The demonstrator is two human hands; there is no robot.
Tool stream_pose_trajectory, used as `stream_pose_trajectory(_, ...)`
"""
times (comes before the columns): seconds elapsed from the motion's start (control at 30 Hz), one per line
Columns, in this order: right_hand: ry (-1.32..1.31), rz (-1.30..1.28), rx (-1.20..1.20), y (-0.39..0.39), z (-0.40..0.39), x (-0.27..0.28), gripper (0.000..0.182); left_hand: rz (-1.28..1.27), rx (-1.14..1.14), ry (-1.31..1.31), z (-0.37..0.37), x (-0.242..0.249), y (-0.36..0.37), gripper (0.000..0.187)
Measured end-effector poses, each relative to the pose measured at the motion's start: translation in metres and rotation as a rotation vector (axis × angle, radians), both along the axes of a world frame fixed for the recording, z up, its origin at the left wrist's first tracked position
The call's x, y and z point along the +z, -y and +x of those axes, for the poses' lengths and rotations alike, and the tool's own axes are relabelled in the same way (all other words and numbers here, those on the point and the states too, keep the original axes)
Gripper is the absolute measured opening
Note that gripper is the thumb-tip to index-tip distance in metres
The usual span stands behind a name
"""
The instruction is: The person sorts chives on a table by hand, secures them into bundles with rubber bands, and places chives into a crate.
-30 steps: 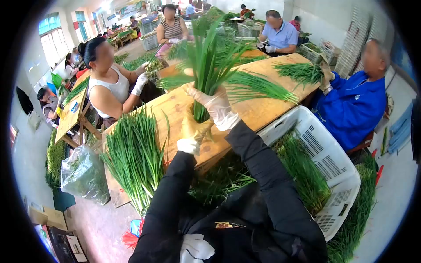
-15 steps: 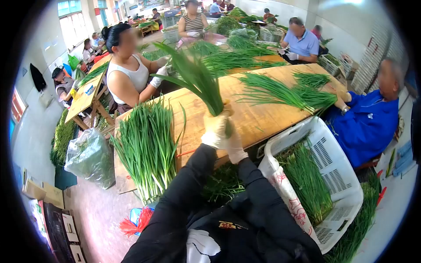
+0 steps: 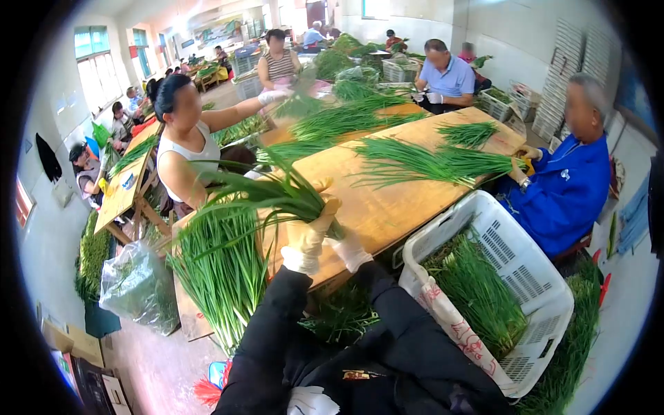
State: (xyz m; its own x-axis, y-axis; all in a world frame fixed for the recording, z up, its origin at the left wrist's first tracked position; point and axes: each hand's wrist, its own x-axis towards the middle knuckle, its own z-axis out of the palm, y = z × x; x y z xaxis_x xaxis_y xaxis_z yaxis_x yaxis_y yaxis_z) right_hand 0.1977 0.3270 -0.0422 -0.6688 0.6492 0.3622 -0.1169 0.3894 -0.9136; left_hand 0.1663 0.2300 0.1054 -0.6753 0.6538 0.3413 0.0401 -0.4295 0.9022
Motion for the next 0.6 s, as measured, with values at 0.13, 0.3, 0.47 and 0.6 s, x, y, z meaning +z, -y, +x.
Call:
stream_pose_trajectory(0.13,0.159,-0.397,0.113,0.001,0.006,0.004,0.021,0.006,0.075,-0.268,-0.007,-0.019,-0.018,0.040)
stream_pose_trajectory(0.3,-0.029,-0.116,0.109,0.001,0.020,0.006,0.020,-0.006,0.079,-0.171,0.007,0.001,-0.017,0.043)
stream_pose_trajectory(0.47,-0.025,-0.269,0.369,0.017,0.038,0.008,0.012,0.015,0.014,0.001,-0.009,0.002,-0.037,0.036)
stream_pose_trajectory(0.6,0.002,-0.918,0.746,0.045,0.073,-0.006,0.026,-0.029,-0.238,0.233,-0.047,-0.030,-0.064,0.055)
